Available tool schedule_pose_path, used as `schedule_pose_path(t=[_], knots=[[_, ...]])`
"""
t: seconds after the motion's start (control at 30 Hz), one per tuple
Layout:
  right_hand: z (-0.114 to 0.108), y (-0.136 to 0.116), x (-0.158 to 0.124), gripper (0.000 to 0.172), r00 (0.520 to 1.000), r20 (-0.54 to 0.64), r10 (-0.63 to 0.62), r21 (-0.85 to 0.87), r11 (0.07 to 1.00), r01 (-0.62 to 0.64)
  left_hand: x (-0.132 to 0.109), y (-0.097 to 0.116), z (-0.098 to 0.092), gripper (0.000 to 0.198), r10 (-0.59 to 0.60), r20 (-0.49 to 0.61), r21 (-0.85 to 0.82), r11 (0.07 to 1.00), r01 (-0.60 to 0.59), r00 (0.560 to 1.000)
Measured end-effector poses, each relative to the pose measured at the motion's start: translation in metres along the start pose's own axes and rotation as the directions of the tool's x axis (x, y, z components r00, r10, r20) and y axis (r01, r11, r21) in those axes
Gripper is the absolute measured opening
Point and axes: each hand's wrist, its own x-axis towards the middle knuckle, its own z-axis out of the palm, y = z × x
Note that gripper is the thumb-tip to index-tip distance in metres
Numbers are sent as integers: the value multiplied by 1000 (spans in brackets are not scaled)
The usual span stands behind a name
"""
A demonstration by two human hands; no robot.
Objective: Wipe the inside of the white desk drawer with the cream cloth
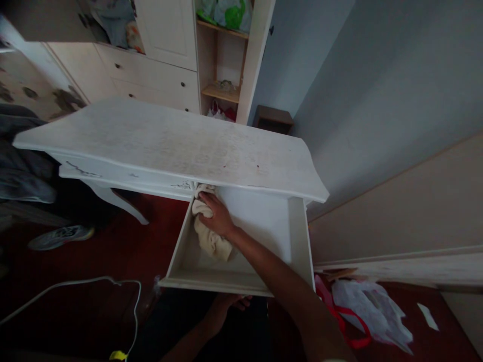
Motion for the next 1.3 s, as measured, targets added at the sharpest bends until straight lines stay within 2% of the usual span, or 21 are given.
schedule_pose_path(t=[0.1, 0.2, 0.3, 0.37, 0.53, 0.63, 0.7, 0.83, 1.0, 1.1, 1.3], knots=[[1, -7, -32, 58, 995, 92, -25, 122, 992, 14, -1, 0, 0, 55, -8, 12, 7, 1000, 8, 1000], [1, -18, -56, 46, 950, 306, -64, 173, 985, 11, -3, 6, 0, 57, -15, 19, 17, 1000, 15, 1000], [-4, -32, -63, 39, 828, 553, -89, 153, 988, 4, -6, 11, 1, 56, -13, 26, 24, 1000, 13, 1000], [-8, -42, -58, 38, 749, 657, -85, 126, 992, 2, -6, 12, 2, 55, -18, 20, 21, 1000, 17, 1000], [-16, -68, -34, 39, 560, 826, -53, -13, 993, 113, -5, 10, 3, 51, -31, -5, -14, 999, 31, 999], [-15, -84, -25, 35, 497, 867, 40, -171, 960, 222, -5, 11, 3, 48, -31, -5, -6, 1000, 31, 1000], [-12, -94, -23, 31, 481, 872, 96, -272, 910, 313, -6, 12, 4, 48, -26, 0, 15, 1000, 26, 1000], [-3, -109, -20, 26, 482, 866, 130, -369, 817, 443, -9, 16, 4, 51, -22, -9, 49, 999, 22, 1000], [-5, -119, -21, 26, 465, 853, 237, -451, 784, 427, -9, 17, 5, 49, -36, -25, 28, 999, 36, 999], [-13, -117, -27, 25, 497, 838, 227, -461, 782, 419, -8, 16, 5, 49, -32, -20, 9, 999, 33, 999], [-48, -101, -48, 24, 512, 812, 280, -494, 797, 348, -6, 12, 4, 51, -27, -9, -8, 1000, 27, 1000]])
